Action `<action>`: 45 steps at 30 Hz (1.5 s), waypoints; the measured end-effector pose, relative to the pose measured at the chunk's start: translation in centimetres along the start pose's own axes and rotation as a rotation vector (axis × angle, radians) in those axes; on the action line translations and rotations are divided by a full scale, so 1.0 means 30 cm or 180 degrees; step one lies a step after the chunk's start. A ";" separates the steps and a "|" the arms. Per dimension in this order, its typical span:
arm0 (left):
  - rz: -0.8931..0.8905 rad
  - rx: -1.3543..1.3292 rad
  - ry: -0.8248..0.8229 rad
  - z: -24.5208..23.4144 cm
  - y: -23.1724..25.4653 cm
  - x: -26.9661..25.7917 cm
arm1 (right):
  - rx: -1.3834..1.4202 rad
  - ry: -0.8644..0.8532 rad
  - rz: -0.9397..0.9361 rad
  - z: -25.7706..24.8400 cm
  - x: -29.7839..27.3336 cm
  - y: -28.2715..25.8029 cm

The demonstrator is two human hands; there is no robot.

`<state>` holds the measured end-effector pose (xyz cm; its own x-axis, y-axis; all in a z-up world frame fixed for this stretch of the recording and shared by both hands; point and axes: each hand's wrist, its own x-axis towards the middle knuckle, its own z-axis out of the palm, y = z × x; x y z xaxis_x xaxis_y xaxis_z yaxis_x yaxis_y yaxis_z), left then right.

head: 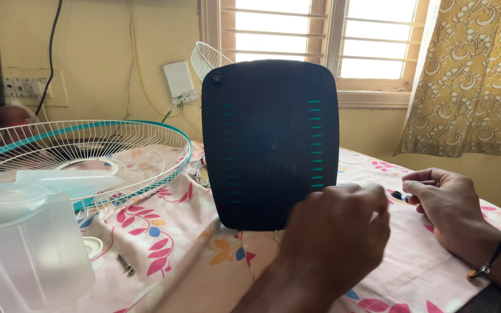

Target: The person reassembles the back cover of a teal electric fan. They align the black plastic cover over the internal components and secure it by inserting and tightening screws with a yellow screwdriver.

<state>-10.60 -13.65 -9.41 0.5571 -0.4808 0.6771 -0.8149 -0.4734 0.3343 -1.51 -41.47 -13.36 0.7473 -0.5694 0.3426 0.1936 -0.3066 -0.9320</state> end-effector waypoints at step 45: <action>-0.0802 -0.0165 0.0068 0.164 -0.029 0.142 | -0.1873 -0.0113 -0.0002 0.014 0.003 -0.027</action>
<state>-6.74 -18.93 -10.03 0.7405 -0.3366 0.5817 -0.6583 -0.5375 0.5270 -1.34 -40.95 -12.64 0.7701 -0.5463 0.3293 -0.1837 -0.6844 -0.7056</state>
